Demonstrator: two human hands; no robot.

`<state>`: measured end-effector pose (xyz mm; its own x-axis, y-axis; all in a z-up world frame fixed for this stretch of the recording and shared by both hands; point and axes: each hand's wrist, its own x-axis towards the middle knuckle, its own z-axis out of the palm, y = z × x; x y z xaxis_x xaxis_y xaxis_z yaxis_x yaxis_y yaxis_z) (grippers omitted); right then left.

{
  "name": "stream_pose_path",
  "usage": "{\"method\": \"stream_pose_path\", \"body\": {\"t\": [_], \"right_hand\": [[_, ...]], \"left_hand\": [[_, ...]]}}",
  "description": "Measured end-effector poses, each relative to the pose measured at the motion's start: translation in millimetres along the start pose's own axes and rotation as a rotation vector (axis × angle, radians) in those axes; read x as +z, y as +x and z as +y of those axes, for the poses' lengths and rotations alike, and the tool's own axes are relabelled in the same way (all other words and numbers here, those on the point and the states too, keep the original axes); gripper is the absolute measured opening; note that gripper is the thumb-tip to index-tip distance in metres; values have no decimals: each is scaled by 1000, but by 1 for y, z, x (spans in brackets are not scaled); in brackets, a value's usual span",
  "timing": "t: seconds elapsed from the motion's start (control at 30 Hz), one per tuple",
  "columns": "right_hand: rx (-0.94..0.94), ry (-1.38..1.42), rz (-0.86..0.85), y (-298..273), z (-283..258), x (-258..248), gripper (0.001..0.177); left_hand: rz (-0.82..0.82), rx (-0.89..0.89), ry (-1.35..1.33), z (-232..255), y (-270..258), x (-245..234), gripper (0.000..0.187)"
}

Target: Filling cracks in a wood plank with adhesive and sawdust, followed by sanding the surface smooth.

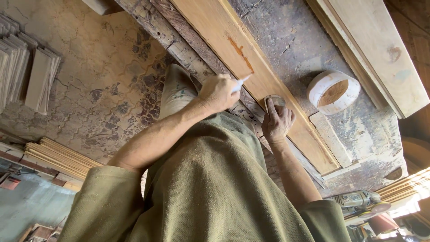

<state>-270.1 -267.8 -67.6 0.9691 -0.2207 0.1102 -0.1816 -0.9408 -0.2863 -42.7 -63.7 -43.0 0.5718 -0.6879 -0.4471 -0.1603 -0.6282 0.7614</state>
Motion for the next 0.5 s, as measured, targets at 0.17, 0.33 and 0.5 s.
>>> {"method": "stream_pose_path", "body": {"t": [0.17,0.33,0.5], "right_hand": [[-79,-35,11,20,-8,8,42],[-191,-45,32,117,-53,44,38],[-176,-72,-405,208,-101,77,48]], "left_hand": [[113,1,-116,-9,-12,-13,17],[308,39,-47,-25,-42,-84,26],[463,43,-139,-31,-63,-117,21]]}}
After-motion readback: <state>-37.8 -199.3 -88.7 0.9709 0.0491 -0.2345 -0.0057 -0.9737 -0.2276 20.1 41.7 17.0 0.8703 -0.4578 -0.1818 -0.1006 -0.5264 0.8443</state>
